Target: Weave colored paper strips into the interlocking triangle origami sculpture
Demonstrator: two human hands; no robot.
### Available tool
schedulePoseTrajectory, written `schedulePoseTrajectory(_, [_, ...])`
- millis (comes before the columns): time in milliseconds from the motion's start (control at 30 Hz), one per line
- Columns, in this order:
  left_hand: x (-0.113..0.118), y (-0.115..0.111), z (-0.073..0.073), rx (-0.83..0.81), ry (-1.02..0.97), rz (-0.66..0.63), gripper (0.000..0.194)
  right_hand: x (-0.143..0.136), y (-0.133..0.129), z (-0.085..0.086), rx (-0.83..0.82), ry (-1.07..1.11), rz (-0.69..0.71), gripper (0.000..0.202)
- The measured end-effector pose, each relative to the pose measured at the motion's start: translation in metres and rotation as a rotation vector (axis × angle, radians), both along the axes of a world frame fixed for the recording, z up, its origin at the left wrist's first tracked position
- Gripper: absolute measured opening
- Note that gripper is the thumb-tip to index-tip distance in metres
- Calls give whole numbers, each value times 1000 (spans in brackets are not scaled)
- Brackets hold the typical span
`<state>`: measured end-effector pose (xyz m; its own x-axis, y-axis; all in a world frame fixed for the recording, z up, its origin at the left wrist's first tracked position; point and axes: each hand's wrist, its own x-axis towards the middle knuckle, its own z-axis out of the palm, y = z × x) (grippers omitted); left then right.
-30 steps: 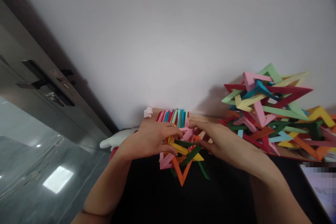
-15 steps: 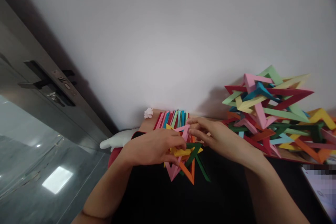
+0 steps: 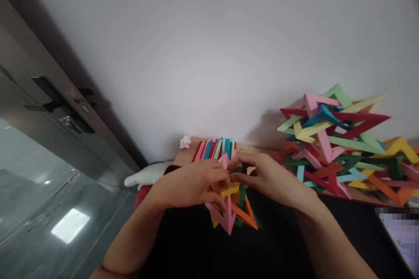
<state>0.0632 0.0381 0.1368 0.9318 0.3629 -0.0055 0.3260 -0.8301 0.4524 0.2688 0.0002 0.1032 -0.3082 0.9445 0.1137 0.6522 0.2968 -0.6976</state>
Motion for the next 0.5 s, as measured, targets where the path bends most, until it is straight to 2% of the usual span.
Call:
schedulePoseTrajectory(100, [-2,0,4,-30,-41,34,16,-8,-3,2,26,62,4,6])
schedulePoseTrajectory(267, [-2,1,8,-81,-156,252,32,-21,-10,5,72,109,-3,6])
schedulePoseTrajectory(500, [-4,6,5,-193,-195,327,37,-27,-8,1,69,191,33,12])
